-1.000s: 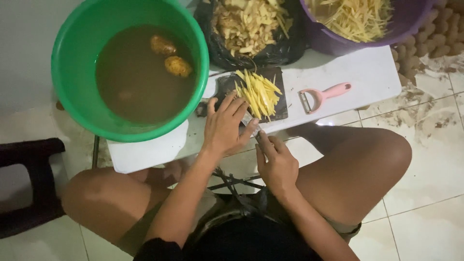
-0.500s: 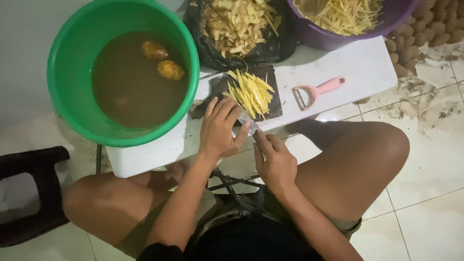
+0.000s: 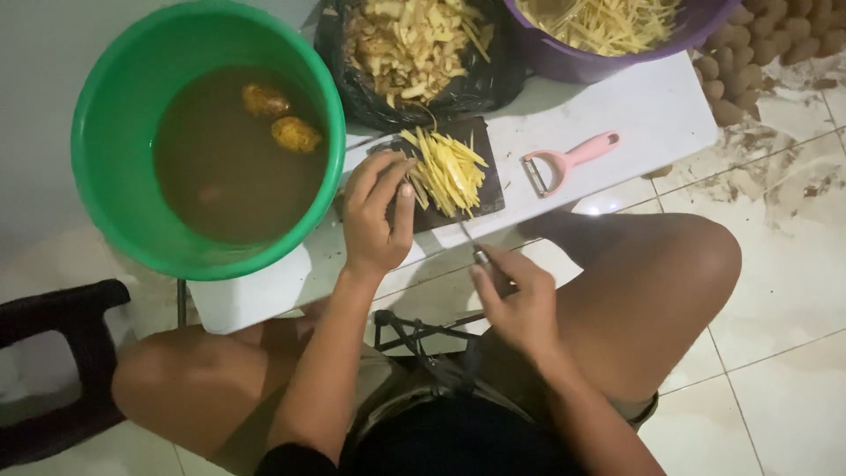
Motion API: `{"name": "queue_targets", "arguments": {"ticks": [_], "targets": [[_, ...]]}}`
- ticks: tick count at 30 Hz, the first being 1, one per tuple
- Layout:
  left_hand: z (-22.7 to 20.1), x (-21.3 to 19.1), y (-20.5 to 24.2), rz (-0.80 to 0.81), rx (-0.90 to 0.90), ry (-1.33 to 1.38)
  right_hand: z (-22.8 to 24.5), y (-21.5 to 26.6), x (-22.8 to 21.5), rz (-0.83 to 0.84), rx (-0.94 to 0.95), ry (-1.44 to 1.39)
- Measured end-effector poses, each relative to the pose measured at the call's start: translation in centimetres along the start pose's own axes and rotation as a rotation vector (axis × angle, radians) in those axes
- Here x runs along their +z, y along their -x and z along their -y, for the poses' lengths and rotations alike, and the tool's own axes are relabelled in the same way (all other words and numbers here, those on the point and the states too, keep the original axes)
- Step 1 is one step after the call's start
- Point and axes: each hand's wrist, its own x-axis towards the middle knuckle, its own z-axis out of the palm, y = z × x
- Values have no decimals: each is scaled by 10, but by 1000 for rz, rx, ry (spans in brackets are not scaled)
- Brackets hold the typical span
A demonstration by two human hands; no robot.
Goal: Cutting peeled potatoes into thin julienne strips using a kitchen knife on a small cutting board.
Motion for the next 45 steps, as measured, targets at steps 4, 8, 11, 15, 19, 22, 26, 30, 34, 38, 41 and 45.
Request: {"name": "queue_targets", "arguments": {"ticks": [4, 8, 11, 15, 19, 22, 26, 30, 34, 38, 41, 45], "targets": [[0, 17, -14, -16, 69, -43, 4, -11, -27, -112, 130, -182], [-6, 42, -27, 305, 154, -339, 9, -17, -45, -206, 208, -317], [-16, 58, -37, 368, 101, -443, 10, -20, -46, -240, 235, -366], [-16, 71, -35, 357, -25, -505, 7, -22, -45, -220, 258, -360], [-23, 60, -41, 392, -97, -491, 4, -21, -43, -187, 267, -383], [-23, 55, -41, 402, -224, -376, 7, -21, -43, -187, 274, -408], [-22, 34, -35, 279, -325, -196, 11, -21, -45, -165, 274, -364], [-22, -3, -27, 204, -515, -9, -1, -15, -35, -118, 281, -419], [8, -14, 4, 224, -591, -86, -2, -9, -18, -39, 254, -365], [33, -6, 24, 201, -423, -220, -3, -1, 6, 112, 190, -242], [31, -7, 30, 150, -368, -256, -5, 4, 17, 174, 146, -139], [23, -19, 31, 101, -330, -258, 2, 5, 29, 224, 56, 26]]}}
